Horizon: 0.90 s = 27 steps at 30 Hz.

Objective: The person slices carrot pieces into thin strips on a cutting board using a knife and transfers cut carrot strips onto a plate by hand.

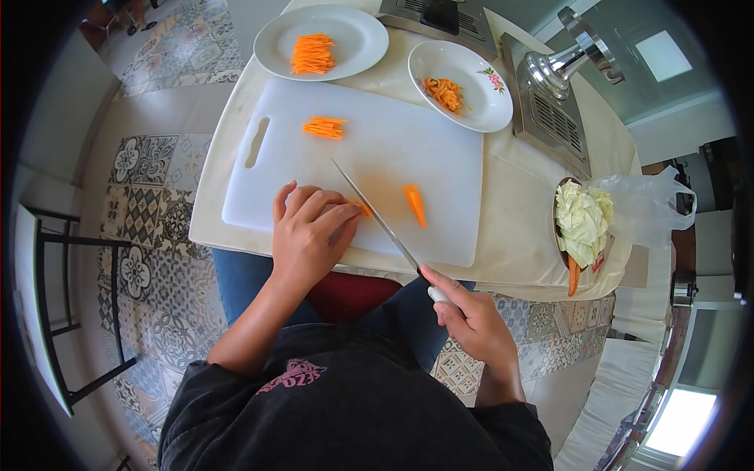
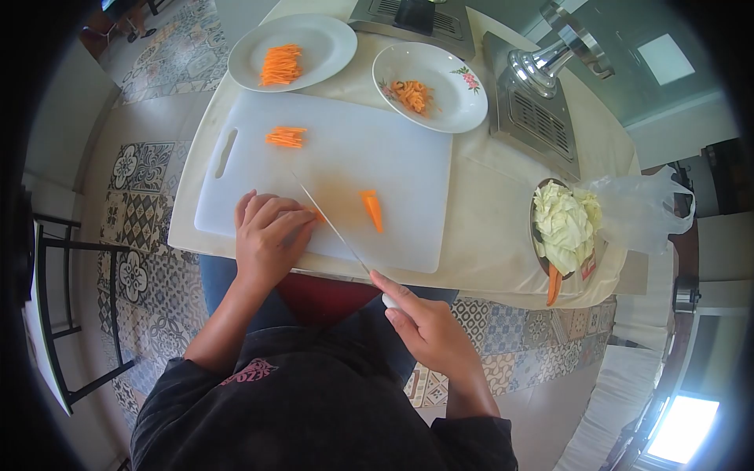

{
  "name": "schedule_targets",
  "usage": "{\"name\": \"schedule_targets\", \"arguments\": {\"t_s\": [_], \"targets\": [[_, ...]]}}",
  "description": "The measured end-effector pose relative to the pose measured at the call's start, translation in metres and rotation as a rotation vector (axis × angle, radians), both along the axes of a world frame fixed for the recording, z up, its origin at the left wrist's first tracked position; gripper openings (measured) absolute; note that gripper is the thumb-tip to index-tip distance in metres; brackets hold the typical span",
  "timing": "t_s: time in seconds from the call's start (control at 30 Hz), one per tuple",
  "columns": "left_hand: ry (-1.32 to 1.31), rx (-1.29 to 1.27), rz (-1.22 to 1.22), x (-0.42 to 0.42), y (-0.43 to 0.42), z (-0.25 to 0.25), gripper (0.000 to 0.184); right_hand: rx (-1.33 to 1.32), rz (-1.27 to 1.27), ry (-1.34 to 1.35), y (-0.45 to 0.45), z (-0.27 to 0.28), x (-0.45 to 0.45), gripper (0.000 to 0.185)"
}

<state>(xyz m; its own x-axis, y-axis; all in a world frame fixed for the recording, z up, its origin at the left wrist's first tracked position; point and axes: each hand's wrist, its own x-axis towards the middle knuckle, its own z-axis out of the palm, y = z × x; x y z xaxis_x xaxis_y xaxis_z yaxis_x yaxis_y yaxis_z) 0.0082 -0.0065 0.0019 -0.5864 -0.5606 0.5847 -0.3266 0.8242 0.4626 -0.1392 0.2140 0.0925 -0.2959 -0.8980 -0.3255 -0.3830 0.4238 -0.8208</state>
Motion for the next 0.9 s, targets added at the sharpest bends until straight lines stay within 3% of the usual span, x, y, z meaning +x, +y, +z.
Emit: {"name": "schedule_targets", "arguments": {"t_s": [0.9], "targets": [[-0.038,0.006,0.019,0.0,0.0,0.003,0.017,0.062,0.068,0.002,-0.005,0.012,-0.005,0.051]]}}
